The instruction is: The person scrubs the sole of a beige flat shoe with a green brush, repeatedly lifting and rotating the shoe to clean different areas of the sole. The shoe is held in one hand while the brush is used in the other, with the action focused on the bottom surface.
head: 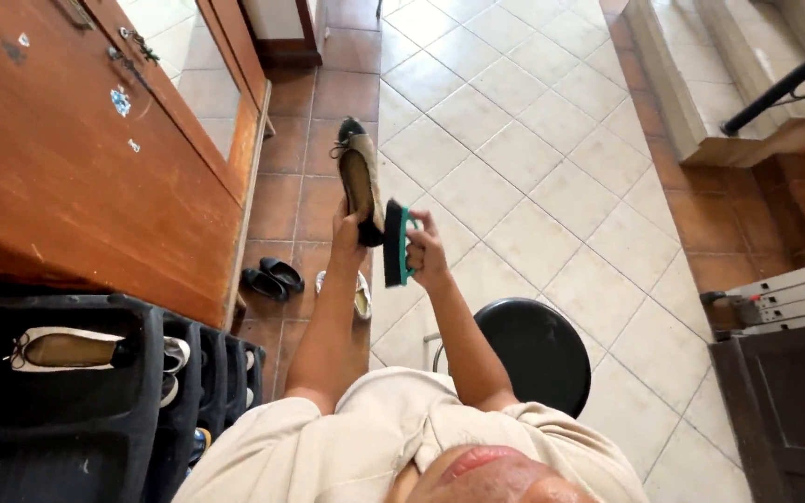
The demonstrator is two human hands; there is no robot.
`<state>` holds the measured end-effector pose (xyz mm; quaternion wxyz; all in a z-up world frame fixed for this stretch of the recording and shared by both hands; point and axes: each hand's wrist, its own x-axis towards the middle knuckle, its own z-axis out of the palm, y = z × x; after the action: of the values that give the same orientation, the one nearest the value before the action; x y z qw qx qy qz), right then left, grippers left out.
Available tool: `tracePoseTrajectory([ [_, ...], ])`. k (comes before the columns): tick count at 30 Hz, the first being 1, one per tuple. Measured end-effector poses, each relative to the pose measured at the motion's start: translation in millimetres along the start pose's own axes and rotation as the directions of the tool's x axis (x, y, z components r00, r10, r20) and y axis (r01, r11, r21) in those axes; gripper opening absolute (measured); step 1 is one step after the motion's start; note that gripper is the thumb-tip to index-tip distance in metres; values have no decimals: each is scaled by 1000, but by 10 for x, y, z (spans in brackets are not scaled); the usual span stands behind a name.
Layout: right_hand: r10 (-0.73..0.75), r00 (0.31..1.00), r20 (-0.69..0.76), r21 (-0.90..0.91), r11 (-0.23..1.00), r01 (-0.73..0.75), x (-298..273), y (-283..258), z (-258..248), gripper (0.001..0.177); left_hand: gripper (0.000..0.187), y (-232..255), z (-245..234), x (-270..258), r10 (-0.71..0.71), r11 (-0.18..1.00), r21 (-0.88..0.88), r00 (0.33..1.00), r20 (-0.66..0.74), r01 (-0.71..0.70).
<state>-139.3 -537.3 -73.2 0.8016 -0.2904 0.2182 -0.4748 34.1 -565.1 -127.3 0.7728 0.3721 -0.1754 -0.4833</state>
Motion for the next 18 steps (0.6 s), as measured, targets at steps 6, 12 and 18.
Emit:
tracePoseTrajectory([
  [6, -183, 963, -197, 70, 977, 200, 336, 31, -40, 28, 49, 257, 426, -391, 8, 1000, 24, 1000, -27, -7],
  [12, -38, 999, -3, -71, 997, 38, 37, 83, 123, 30, 49, 202, 223, -190, 70, 996, 58, 987, -143, -62],
  [18, -317, 920, -230, -58, 948, 313, 407, 29, 265, 31, 76, 193, 257, -377, 91, 955, -237, 939, -332, -176],
])
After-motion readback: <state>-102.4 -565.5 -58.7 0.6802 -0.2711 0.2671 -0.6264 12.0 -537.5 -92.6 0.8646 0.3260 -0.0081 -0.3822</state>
